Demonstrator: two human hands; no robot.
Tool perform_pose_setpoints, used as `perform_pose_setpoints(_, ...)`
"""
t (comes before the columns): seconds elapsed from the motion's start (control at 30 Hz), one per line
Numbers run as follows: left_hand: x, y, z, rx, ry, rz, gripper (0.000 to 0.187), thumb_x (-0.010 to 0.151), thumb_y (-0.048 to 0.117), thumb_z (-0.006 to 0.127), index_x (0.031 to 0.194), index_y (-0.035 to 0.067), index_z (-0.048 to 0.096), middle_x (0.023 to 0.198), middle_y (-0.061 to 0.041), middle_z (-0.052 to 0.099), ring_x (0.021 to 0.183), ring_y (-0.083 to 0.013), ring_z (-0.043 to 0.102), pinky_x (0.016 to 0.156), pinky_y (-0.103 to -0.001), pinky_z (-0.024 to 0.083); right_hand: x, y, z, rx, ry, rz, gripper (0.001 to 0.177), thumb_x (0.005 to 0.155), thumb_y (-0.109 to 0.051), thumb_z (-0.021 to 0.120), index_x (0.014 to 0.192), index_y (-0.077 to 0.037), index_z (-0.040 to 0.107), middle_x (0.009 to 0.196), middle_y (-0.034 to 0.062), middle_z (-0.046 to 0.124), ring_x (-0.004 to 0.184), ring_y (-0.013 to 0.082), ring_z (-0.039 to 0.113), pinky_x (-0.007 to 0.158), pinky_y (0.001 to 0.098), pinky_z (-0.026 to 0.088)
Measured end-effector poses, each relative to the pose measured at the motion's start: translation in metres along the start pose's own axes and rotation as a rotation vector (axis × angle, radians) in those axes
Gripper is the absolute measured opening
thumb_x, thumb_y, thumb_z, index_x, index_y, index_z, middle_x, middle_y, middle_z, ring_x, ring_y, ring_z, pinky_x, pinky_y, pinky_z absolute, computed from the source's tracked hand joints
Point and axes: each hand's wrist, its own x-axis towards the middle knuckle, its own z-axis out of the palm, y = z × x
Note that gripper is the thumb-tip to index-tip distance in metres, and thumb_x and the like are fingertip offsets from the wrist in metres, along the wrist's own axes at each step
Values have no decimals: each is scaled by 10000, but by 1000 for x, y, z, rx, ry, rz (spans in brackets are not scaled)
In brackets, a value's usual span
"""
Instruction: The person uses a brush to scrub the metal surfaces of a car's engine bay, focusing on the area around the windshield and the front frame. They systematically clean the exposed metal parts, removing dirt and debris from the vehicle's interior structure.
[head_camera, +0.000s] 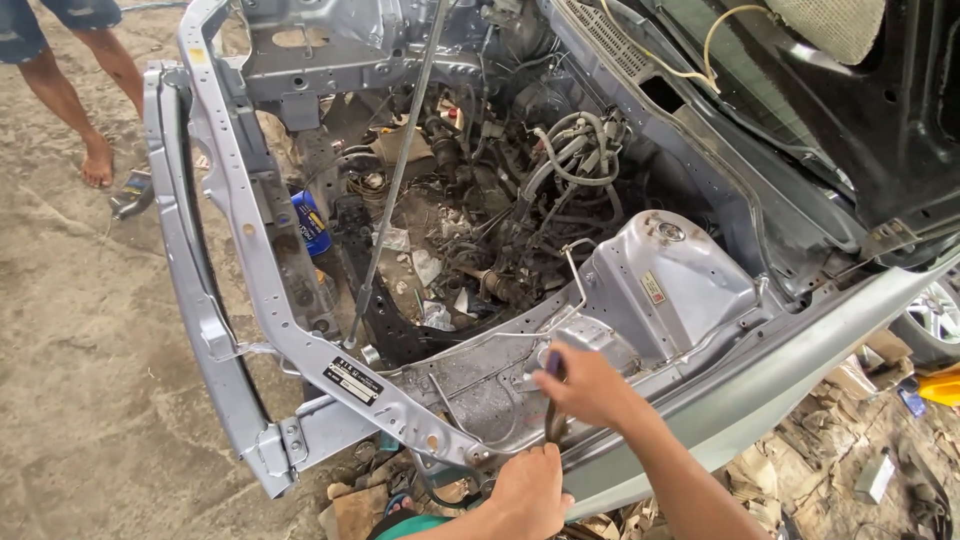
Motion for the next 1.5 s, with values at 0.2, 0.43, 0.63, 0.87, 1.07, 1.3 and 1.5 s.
perform_pose_setpoints(0.2, 2, 2, 4, 6, 51, 18, 556, 976, 358, 723, 1265, -46, 475, 1164, -247, 613, 1048, -424, 634, 865, -511, 529, 12, 10, 20, -322, -60, 43, 273, 981, -110, 581, 1233, -192, 644, 863, -9, 728, 668, 69, 641, 530, 125, 502)
perform_pose_setpoints(0.43, 1, -3, 9, -14, 111, 79, 549, 940, 322, 739, 1224, -75, 486, 1079, -263, 642, 971, -456, 651, 825, -540, 534, -22, -5, -2, -41, 108, 58, 238, 1071, -261, 522, 868, -137, 497, 630, 26, 620, 471, 113, 631, 408, 227, 456)
perform_pose_setpoints(0.63, 6, -2, 0, -21, 31, 14, 555, 952, 346, 728, 1250, -41, 464, 1157, -244, 628, 1084, -416, 627, 895, -492, 512, -21, 18, 3, 565, 77, -169, 145, 969, -215, 647, 894, -100, 600, 935, 117, 858, 757, 172, 832, 688, 274, 709)
perform_pose_setpoints(0.87, -7, 2, -14, -52, 21, 14, 575, 954, 341, 718, 1279, -56, 459, 1169, -253, 613, 1041, -440, 633, 863, -525, 521, -41, 7, 2, 334, 116, 64, 98, 1040, -209, 524, 1077, -148, 592, 792, 62, 755, 649, 134, 657, 639, 244, 547)
perform_pose_setpoints(1.07, -4, -1, -3, -22, 50, 35, 539, 960, 360, 709, 1240, -36, 474, 1154, -221, 605, 1028, -424, 626, 834, -530, 517, -29, 31, 15, 214, 119, 66, 105, 1031, -208, 480, 1062, -141, 554, 911, 67, 759, 710, 147, 671, 589, 251, 559)
perform_pose_setpoints(1.3, -12, 8, -21, -11, 15, -31, 534, 979, 370, 705, 1250, -34, 485, 1160, -231, 626, 1022, -424, 650, 843, -489, 523, -16, 42, 25, 414, 123, -32, 100, 1000, -240, 523, 1030, -154, 564, 1130, 37, 867, 1093, 154, 812, 958, 331, 587)
perform_pose_setpoints(1.5, 3, -3, -1, -50, 98, 9, 576, 937, 387, 739, 1238, -38, 493, 1155, -249, 629, 1057, -459, 630, 895, -530, 509, -18, 44, 24, 260, 288, 137, 120, 959, -257, 539, 1047, -203, 601, 1060, -38, 849, 952, 201, 752, 884, 363, 507)
